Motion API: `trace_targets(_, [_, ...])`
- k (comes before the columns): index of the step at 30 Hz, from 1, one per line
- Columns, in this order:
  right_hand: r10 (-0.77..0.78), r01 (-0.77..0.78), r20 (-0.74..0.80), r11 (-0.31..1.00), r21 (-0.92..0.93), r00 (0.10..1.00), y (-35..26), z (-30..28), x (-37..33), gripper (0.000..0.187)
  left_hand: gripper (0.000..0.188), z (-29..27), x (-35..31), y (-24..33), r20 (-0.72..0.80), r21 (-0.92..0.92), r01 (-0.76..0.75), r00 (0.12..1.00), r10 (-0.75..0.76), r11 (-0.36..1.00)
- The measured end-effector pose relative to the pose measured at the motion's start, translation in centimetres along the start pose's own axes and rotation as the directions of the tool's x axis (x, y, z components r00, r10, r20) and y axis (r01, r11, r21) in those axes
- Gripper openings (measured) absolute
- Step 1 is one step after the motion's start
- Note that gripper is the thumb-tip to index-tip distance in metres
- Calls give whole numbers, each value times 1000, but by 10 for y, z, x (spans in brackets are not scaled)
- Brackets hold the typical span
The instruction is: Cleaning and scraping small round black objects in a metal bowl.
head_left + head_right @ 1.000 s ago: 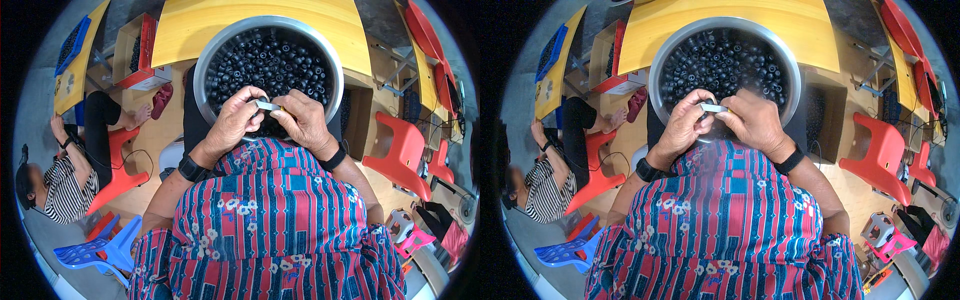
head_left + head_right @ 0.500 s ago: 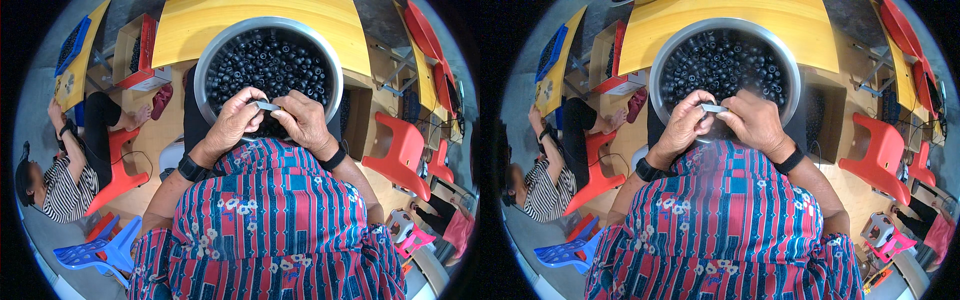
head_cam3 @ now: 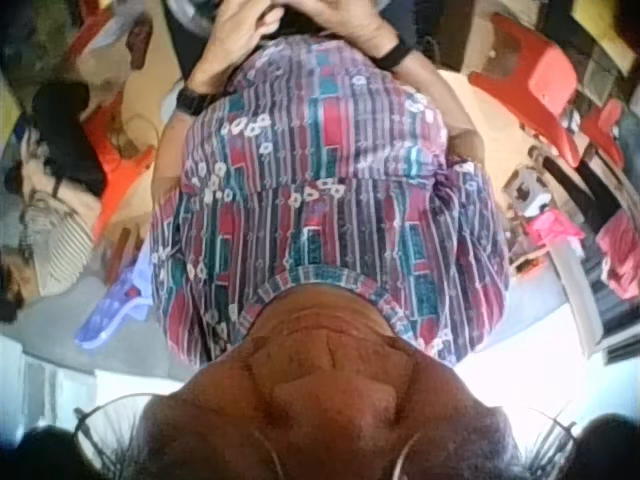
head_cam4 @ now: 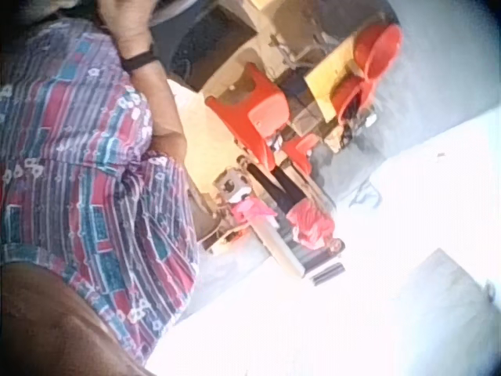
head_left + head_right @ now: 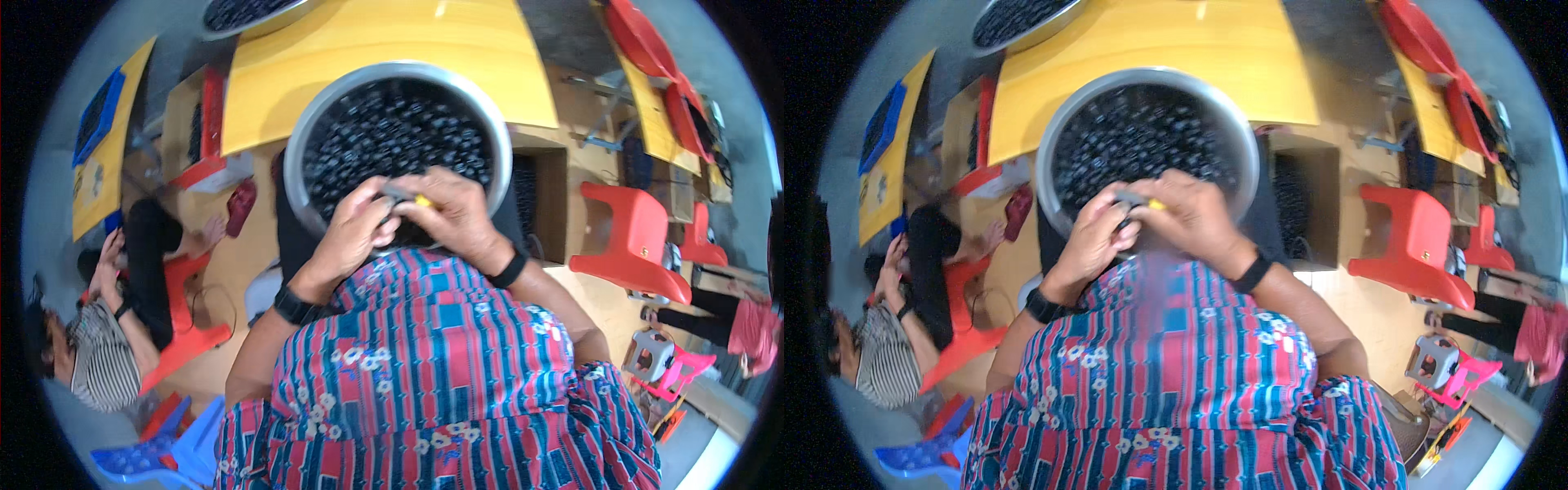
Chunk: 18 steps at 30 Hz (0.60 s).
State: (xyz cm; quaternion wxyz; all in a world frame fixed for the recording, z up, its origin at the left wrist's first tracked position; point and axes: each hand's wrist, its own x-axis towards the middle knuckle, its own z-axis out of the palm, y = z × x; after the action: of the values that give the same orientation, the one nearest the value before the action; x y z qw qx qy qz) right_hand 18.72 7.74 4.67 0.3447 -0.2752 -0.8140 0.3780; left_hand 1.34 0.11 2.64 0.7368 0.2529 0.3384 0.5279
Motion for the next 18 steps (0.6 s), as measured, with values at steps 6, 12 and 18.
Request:
trace_targets(6, [-62, 67, -79, 996, 54, 995, -7, 5, 2, 23, 12, -7, -2, -2, -7, -172, 19, 1000, -20, 985])
trace_targets(12, [-96, 89, -154, 995, -53, 983, -1, 1, -6, 18, 11, 1, 8, -8, 7, -235, 65, 998, -65, 970])
trace_targets(18, [-106, 85, -142, 985, -148, 984, 0, -3, -8, 12, 13, 7, 7, -8, 2, -218, 54, 998, -55, 975])
